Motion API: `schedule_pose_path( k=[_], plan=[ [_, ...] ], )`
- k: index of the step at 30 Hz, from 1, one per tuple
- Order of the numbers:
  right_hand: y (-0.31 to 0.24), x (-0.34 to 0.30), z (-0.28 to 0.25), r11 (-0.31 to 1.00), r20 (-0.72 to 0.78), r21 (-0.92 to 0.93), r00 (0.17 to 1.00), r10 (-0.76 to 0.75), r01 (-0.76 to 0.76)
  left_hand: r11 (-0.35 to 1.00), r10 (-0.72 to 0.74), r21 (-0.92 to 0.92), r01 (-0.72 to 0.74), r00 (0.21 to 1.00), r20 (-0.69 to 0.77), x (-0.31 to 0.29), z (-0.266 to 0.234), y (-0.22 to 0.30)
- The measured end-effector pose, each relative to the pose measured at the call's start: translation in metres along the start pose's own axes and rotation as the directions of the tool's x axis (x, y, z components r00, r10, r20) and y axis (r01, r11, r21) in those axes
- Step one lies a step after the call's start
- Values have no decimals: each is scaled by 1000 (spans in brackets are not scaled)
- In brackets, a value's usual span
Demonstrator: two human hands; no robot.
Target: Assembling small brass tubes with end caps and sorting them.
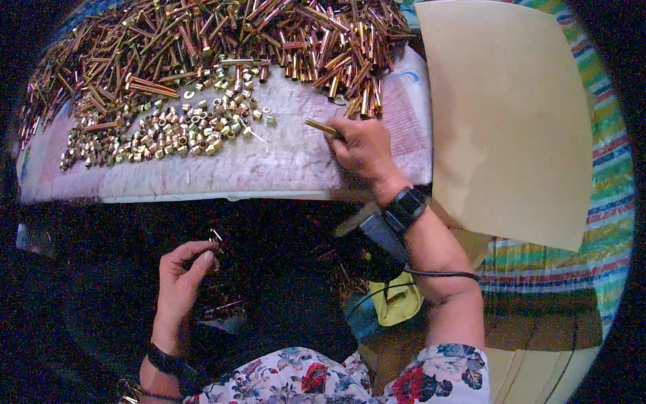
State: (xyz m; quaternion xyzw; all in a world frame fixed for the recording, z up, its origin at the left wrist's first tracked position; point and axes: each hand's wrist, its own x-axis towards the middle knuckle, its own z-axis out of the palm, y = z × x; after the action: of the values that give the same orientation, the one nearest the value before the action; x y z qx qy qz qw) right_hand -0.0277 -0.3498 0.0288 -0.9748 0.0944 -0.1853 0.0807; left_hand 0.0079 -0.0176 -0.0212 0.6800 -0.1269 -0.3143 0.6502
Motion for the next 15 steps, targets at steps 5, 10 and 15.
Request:
schedule_pose_path(
  k=[5,10,15],
  plan=[
    [-15,-6,-4,983,52,177,998,44,-53,1000,18,-17,-18,1000,2,-2,1,-5],
    [8,2,-41,921,184,380,983,15,-85,999,4,32,-4,1000,14,0,3,-3],
    [-6,9,-52,990,345,98,930,-128,100,999,-6,44,4,999,38,3,6,-8]
  ],
)
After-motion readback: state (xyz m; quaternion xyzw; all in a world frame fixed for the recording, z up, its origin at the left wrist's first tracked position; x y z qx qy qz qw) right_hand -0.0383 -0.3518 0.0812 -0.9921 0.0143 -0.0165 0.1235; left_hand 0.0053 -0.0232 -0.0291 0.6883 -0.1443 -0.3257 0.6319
